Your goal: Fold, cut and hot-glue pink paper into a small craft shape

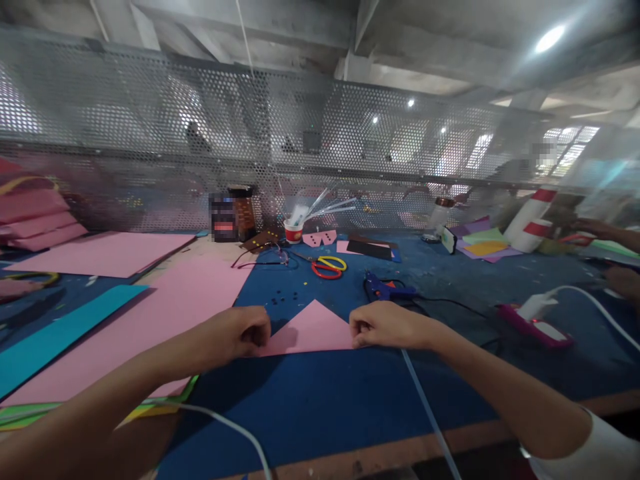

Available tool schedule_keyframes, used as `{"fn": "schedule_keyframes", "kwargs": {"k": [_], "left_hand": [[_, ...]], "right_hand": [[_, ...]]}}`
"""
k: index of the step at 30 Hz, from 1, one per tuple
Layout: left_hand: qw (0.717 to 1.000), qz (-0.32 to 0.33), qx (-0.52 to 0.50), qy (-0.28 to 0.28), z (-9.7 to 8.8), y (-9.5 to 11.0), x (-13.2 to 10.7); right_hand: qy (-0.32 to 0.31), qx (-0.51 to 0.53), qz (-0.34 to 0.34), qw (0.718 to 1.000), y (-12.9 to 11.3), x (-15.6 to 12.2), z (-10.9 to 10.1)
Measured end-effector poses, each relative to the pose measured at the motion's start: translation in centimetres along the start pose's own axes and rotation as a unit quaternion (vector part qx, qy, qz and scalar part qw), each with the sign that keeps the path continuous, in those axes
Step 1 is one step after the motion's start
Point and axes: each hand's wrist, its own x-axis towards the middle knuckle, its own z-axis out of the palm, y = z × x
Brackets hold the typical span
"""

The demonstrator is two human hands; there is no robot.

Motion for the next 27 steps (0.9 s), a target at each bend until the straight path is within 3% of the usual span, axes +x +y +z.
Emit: {"fn": "schedule_keyframes", "kwargs": {"k": [5,11,17,27], "left_hand": [[0.997,0.071,0.035,-0.007,0.8,0.0,-0.7],[0.981,0.111,0.151,0.052,2.1,1.0,-1.2],[0.968,0.13,0.201,0.074,3.4,1.1,-0.9],[0.955,0.173,0.224,0.085,4.0,1.4,-1.1]], "right_hand": [[0.007,-0.003,-0.005,1.0,-0.6,-0.2,0.1],[0.033,-0.036,-0.071,0.996,-1.0,-0.7,0.7],[0.052,-0.101,-0.108,0.988,-1.3,-1.2,1.1],[0.056,-0.234,-0.134,0.961,-2.7,-1.5,1.3]]}}
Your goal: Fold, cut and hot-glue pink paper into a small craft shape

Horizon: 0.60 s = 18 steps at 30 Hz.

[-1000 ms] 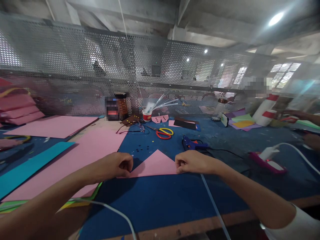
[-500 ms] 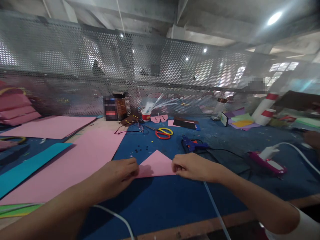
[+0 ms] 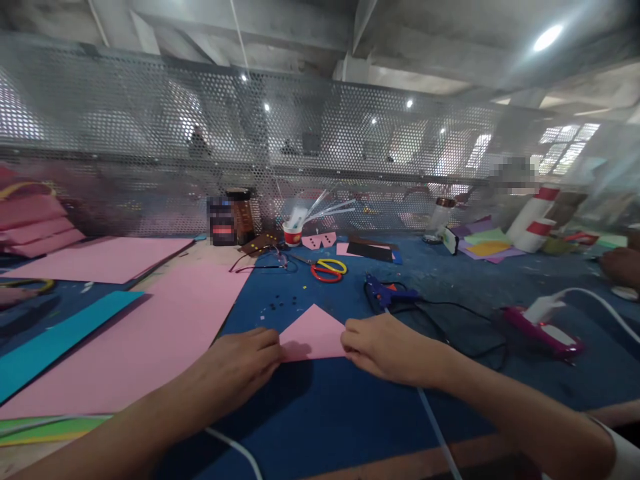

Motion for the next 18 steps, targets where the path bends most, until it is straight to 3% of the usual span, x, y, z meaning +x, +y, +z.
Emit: {"fn": "schedule_keyframes", "kwargs": {"k": [11,18], "left_hand": [[1.0,0.011,-0.004,0.024,0.27,0.22,0.27],[1.0,0.001,-0.019,0.003,0.17,0.71,0.38]], "right_hand": [[0.017,-0.027,-0.019,0.999,-0.25,-0.06,0.35],[0.006,-0.02,-0.013,1.0,-0.35,-0.11,0.15]]}}
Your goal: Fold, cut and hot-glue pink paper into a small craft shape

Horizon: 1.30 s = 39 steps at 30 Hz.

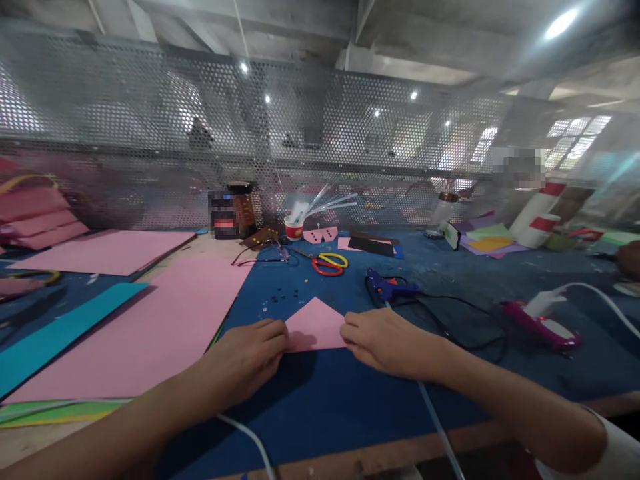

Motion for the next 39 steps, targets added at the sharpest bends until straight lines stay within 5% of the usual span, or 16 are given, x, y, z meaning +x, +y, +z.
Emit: {"fn": "schedule_keyframes", "kwargs": {"k": [39], "left_hand": [[0.999,0.031,-0.014,0.029,0.5,0.8,0.3]], "right_hand": [[0.017,-0.005,-0.009,1.0,-0.6,0.3,0.5]]}}
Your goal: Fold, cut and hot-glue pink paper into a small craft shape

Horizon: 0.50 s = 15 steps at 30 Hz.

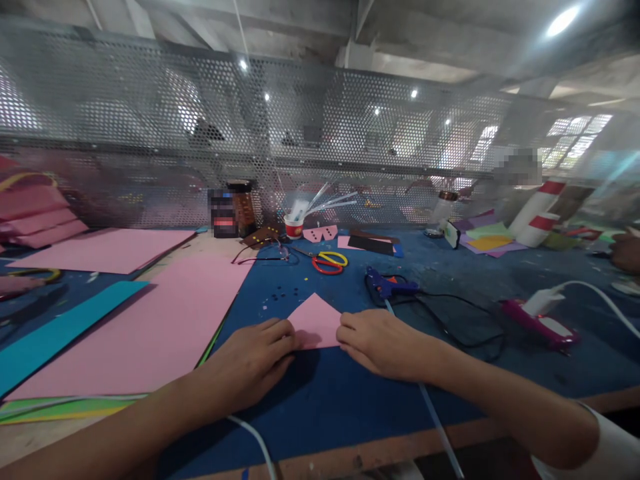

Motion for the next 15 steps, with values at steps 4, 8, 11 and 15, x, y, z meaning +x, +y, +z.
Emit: {"fn": "schedule_keyframes", "kwargs": {"k": [4,8,11,15], "left_hand": [[1.0,-0.002,0.014,-0.015,-0.22,0.11,-0.02],[0.999,0.013,0.035,-0.016,-0.35,0.26,-0.04],[0.999,0.018,0.038,-0.017,-0.17,0.42,-0.06],[0.998,0.018,0.05,-0.021,0.18,0.58,-0.12]], "right_hand": [[0.004,-0.004,-0.002,1.0,-0.17,0.05,-0.17],[0.006,-0.004,-0.009,1.0,-0.17,0.07,0.02],[0.013,0.0,-0.019,1.0,-0.26,0.11,0.4],[0.028,0.008,-0.041,0.999,-0.76,0.35,0.75]]}}
